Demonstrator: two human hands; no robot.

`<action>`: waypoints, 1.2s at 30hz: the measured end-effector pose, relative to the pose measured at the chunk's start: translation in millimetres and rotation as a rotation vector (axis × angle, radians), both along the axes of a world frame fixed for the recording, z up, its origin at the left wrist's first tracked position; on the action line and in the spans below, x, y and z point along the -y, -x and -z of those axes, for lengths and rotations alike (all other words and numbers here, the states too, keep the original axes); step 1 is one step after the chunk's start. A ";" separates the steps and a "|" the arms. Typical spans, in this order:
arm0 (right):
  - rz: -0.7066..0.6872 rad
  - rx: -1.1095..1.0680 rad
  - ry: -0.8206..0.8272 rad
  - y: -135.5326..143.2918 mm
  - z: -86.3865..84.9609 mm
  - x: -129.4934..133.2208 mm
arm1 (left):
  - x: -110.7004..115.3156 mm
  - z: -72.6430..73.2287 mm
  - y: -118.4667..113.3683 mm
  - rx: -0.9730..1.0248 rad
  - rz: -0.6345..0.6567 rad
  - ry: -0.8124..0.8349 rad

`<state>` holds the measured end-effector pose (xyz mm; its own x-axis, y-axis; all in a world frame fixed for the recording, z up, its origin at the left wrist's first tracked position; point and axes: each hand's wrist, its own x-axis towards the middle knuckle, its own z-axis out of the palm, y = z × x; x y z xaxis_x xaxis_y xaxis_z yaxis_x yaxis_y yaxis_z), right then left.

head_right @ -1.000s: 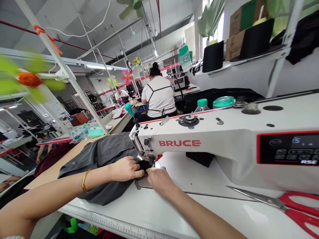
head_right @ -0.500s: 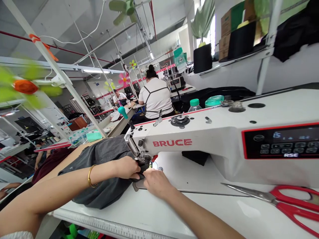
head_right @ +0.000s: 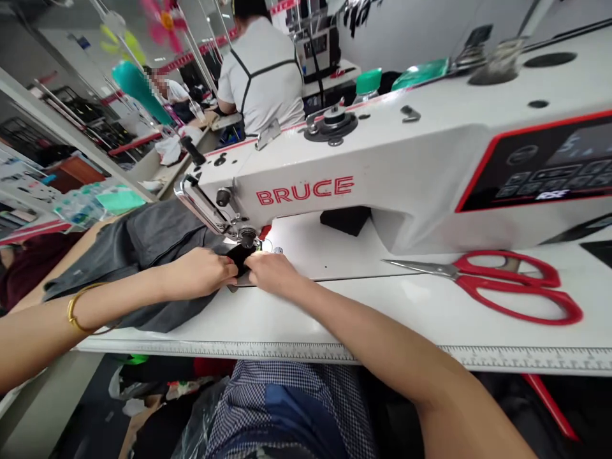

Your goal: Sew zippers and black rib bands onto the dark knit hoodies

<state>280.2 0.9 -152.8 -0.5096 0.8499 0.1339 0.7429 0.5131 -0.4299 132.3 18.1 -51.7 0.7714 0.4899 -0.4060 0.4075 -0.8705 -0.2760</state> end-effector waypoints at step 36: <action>-0.010 -0.018 -0.054 -1.3 4.5 -9.8 | -29.0 21.2 13.5 0.122 0.024 -0.119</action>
<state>281.5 10.7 -157.3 -0.5149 0.8363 0.1884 0.7304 0.5430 -0.4143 118.8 47.1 -73.0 0.8234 0.5099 -0.2490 0.4239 -0.8444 -0.3275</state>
